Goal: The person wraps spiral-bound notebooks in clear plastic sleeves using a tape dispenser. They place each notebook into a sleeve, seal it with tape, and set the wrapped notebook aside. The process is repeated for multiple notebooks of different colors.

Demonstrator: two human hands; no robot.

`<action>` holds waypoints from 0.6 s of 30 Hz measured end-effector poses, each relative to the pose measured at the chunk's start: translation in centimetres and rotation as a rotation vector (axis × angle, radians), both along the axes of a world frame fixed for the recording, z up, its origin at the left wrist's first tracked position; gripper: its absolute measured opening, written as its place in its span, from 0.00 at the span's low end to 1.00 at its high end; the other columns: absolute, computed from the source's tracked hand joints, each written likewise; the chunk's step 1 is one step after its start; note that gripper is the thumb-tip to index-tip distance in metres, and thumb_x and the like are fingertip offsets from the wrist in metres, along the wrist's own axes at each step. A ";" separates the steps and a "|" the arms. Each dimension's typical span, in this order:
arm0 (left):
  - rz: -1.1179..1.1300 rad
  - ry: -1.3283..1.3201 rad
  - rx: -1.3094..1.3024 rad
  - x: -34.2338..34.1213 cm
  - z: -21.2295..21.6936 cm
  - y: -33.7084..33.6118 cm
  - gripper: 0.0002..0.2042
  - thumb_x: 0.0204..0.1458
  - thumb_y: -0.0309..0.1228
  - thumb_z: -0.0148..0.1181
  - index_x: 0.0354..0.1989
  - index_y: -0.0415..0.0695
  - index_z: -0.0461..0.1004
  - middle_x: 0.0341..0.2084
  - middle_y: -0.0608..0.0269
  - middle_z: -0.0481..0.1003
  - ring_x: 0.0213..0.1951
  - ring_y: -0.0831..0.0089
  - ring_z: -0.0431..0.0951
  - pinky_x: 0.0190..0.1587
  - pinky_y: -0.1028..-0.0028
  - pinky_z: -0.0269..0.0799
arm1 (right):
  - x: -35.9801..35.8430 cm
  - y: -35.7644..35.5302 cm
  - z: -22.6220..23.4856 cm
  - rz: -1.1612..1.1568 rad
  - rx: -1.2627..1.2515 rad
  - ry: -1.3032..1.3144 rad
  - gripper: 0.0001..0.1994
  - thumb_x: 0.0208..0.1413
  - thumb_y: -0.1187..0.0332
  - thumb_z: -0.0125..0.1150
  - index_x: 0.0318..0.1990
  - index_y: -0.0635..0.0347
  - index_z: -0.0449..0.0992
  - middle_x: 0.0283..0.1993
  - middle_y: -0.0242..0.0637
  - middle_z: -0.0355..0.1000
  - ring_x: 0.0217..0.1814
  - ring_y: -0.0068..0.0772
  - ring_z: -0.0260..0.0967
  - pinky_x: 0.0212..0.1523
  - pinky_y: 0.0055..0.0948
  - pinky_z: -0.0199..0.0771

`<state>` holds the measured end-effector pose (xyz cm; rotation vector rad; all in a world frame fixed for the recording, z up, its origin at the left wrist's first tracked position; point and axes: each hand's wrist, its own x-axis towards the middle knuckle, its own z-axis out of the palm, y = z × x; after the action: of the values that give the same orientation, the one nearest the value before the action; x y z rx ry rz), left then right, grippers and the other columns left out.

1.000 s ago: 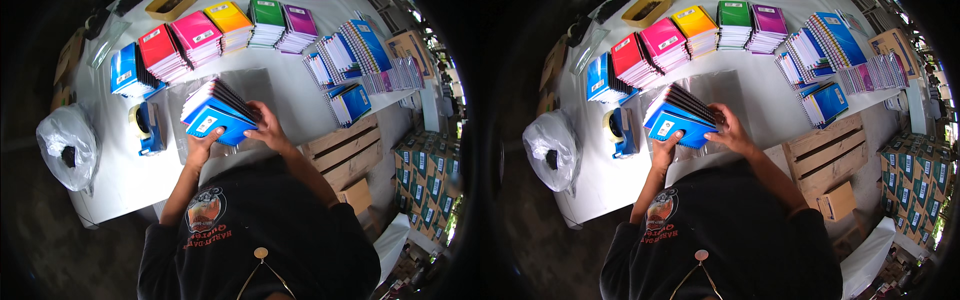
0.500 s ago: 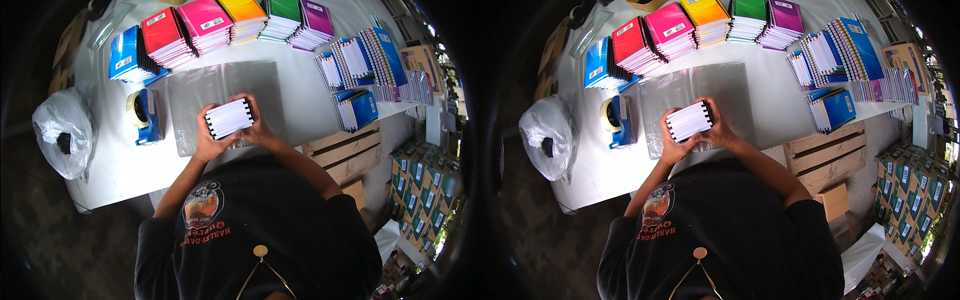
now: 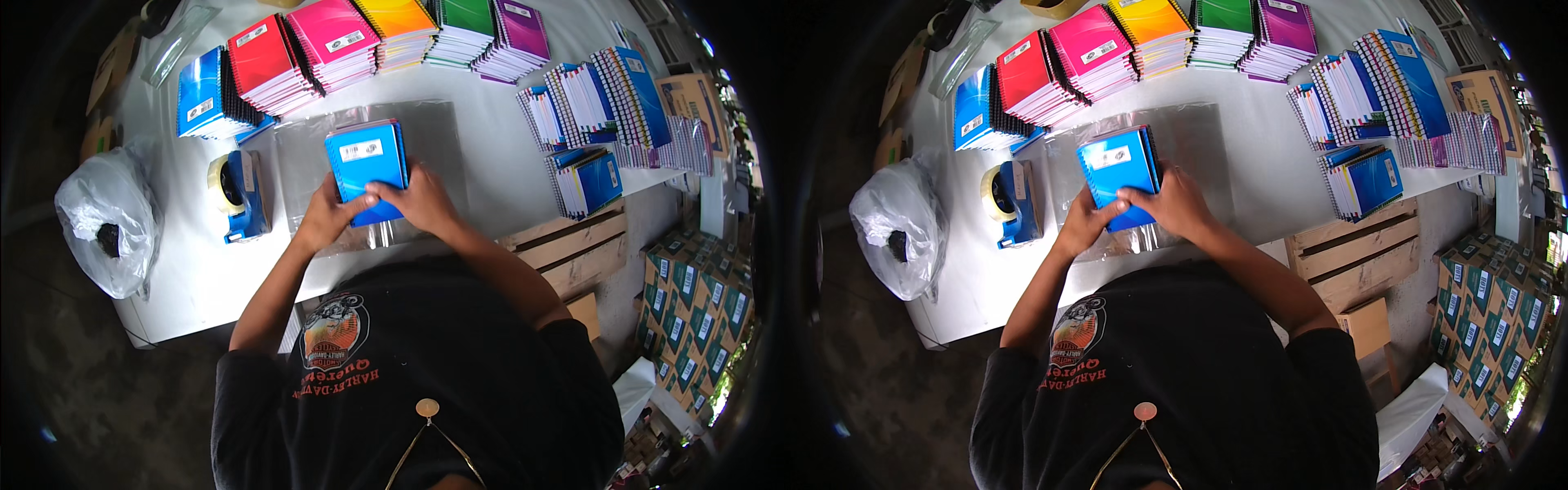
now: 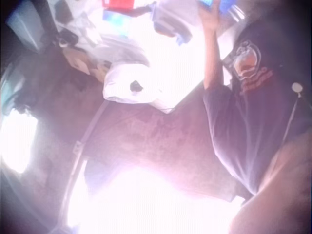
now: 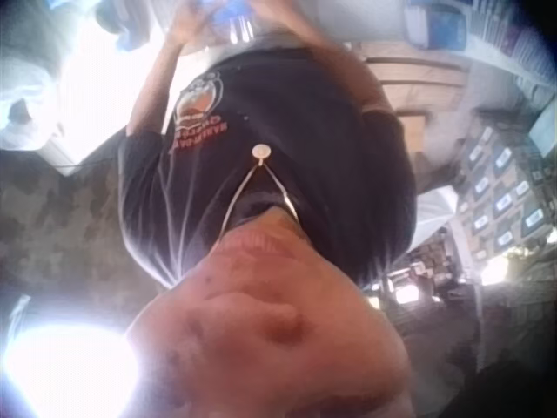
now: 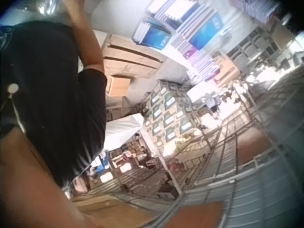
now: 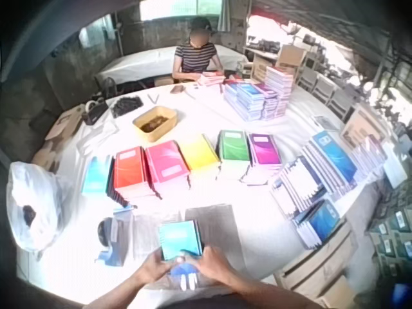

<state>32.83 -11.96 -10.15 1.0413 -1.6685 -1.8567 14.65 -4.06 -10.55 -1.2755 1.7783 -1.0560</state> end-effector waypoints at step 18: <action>0.162 -0.826 -0.587 -0.7 1.5 -2.5 0.37 0.55 0.60 0.47 0.59 0.37 0.61 0.42 0.37 0.74 0.45 0.45 0.76 0.44 0.58 0.73 | -1.6 -2.0 1.6 0.014 0.433 0.250 0.40 0.57 0.35 0.40 0.46 0.76 0.71 0.40 0.61 0.73 0.46 0.56 0.72 0.48 0.43 0.71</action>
<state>32.18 -14.50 -8.65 1.7009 -2.2631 -0.7343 13.06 -6.09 -8.92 -1.1785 2.0397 -0.4746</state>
